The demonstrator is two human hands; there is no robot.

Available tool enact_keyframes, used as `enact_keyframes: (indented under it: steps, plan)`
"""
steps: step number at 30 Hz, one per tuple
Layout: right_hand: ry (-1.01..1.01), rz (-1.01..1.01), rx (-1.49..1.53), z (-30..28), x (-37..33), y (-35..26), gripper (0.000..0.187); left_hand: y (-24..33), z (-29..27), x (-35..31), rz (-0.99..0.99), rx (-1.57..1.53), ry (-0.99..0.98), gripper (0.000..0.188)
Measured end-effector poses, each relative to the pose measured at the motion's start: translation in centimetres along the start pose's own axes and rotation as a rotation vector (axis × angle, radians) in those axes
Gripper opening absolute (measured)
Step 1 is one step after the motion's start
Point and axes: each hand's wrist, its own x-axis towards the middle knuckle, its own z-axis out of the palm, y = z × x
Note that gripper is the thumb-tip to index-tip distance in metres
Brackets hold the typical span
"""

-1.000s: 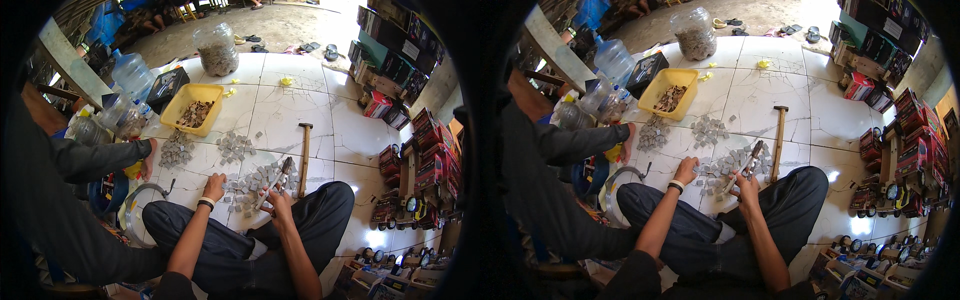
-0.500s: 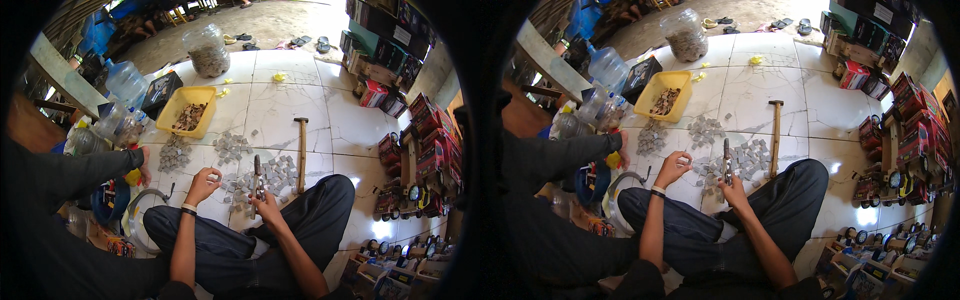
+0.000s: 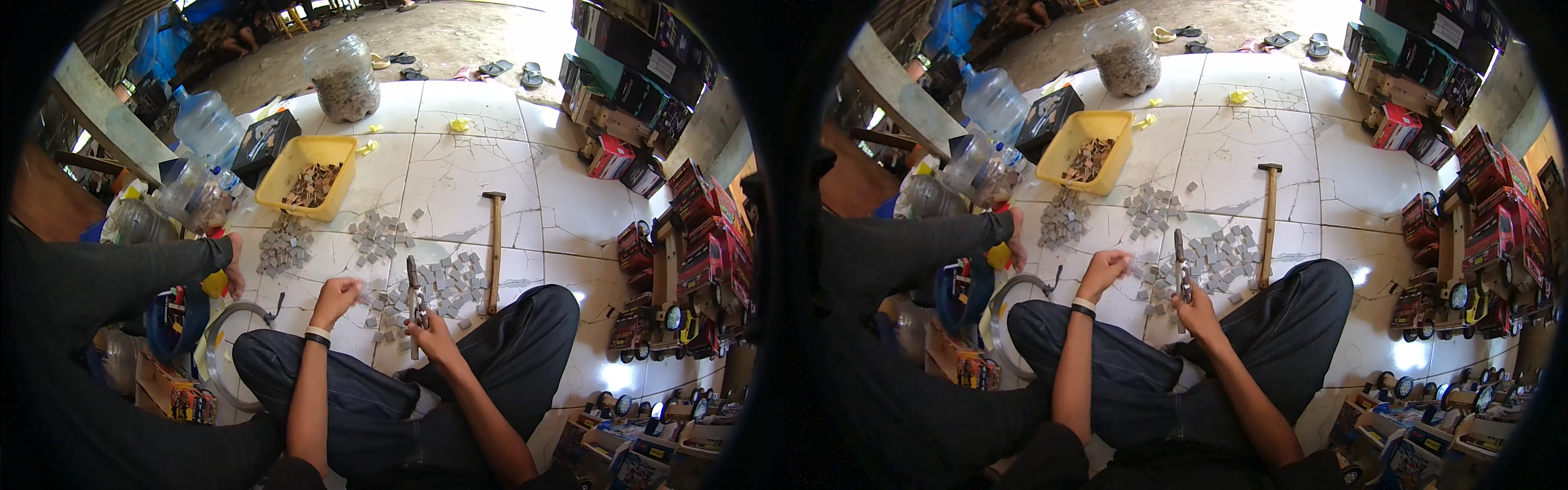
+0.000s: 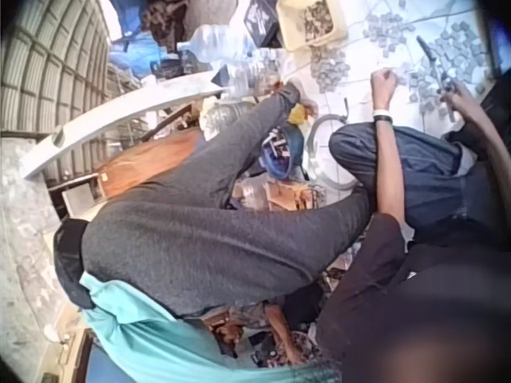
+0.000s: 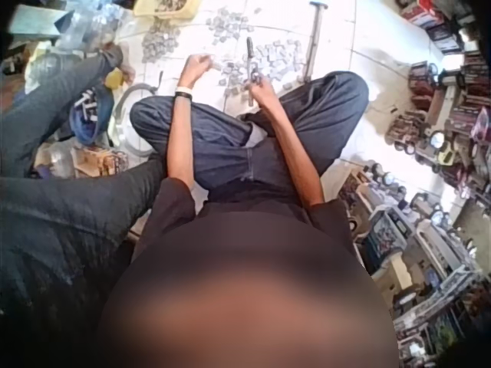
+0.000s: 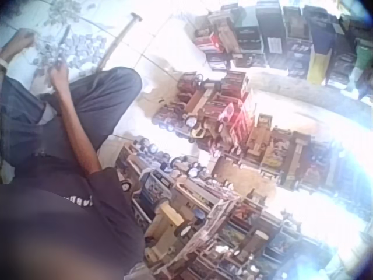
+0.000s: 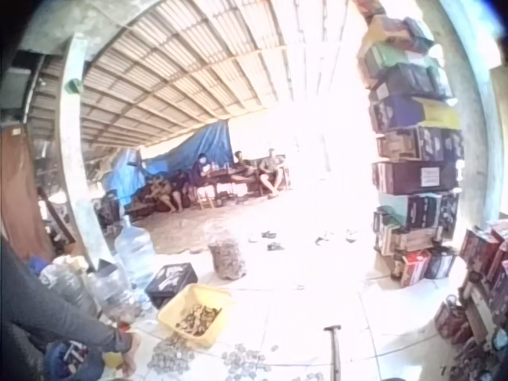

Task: The person sits cross-legged on a tiled floor and repeatedly picks up small gray metal pieces, trims them with pliers, and places them back on the floor. A hammer is used briefly to tap a piece. The person continues this cycle throughout the clip.

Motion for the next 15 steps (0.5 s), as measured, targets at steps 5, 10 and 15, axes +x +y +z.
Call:
enact_keyframes:
  steps: [5,10,15]
  plan:
    - [0.023,-0.046,0.074,-0.3,0.0,-0.1,0.022,-2.8,1.2,1.8,0.147,0.068,0.281,0.024]
    - [0.020,-0.013,0.071,-0.3,-0.1,-0.5,0.020,-4.6,3.1,0.3,0.431,0.901,0.137,0.030]
    - [0.004,-0.052,0.046,-0.1,-0.1,0.1,0.021,-2.4,2.8,-0.3,0.403,0.788,0.045,0.028]
